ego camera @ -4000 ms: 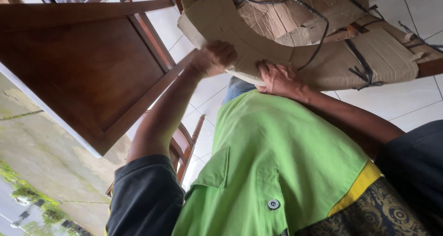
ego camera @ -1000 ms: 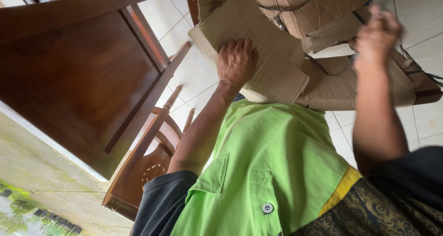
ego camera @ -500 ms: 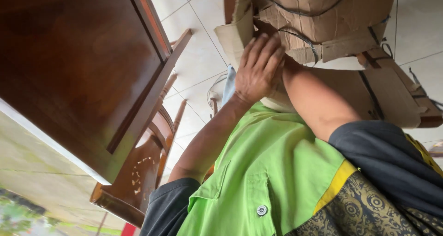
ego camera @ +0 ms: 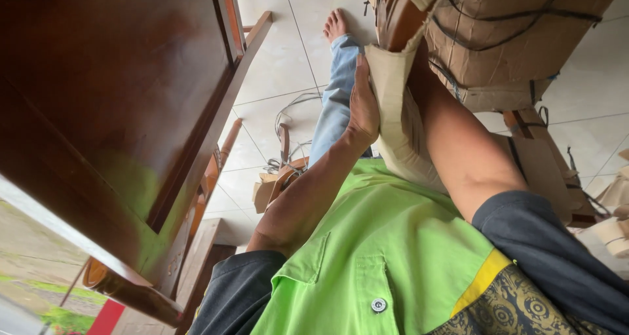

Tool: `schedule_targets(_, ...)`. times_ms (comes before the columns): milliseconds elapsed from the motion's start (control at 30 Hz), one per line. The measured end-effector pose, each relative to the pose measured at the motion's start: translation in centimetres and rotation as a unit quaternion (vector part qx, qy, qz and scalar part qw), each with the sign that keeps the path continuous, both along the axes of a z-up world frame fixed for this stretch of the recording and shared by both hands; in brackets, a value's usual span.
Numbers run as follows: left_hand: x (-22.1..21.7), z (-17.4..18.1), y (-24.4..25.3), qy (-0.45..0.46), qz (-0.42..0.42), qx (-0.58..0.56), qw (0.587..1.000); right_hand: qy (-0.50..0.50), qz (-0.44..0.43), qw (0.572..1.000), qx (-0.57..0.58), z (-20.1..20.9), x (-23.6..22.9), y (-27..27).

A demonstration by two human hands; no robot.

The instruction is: Wrapping a wooden chair with cardboard and securing it with string for protection.

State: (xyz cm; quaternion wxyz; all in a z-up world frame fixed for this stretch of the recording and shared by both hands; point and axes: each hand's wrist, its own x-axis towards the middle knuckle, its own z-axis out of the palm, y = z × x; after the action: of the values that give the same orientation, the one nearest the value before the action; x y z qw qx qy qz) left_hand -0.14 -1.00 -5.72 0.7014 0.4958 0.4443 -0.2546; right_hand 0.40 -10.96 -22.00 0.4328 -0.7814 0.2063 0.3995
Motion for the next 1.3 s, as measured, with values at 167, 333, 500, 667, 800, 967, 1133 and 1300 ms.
schedule_targets(167,2.9,-0.3,0.3,0.066,-0.110,0.030,0.991,-0.006,0.014,1.000,0.008,-1.7,1.0,0.3)
schedule_targets(333,-3.6,-16.0,-1.1,0.095,-0.121,0.040,0.987,0.002,0.035,0.999,0.017,-0.9,-0.3,-1.2)
schedule_targets(500,-7.2,-26.5,-2.3,0.128,-0.165,0.050,0.977,0.012,0.039,0.999,0.024,1.5,-1.0,-6.9)
schedule_targets(667,-8.0,-30.0,-4.0,0.213,-0.003,0.119,0.970,0.008,0.024,0.999,0.023,-0.4,-1.8,-2.6)
schedule_targets(800,-4.8,-22.4,-1.1,0.172,0.082,0.049,0.980,0.003,0.004,0.999,0.032,0.5,-2.8,-1.7)
schedule_targets(967,-4.2,-17.3,3.3,0.036,0.117,0.037,0.992,-0.017,-0.032,0.999,0.041,4.3,-3.1,-1.7)
schedule_targets(1133,-4.0,-13.1,5.8,-0.003,0.068,0.040,0.997,-0.055,-0.075,0.995,0.044,9.5,-2.7,-2.3)
schedule_targets(1300,-4.0,-9.3,7.4,-0.071,-0.028,0.056,0.996,-0.080,-0.114,0.989,0.045,15.7,-3.0,-2.8)
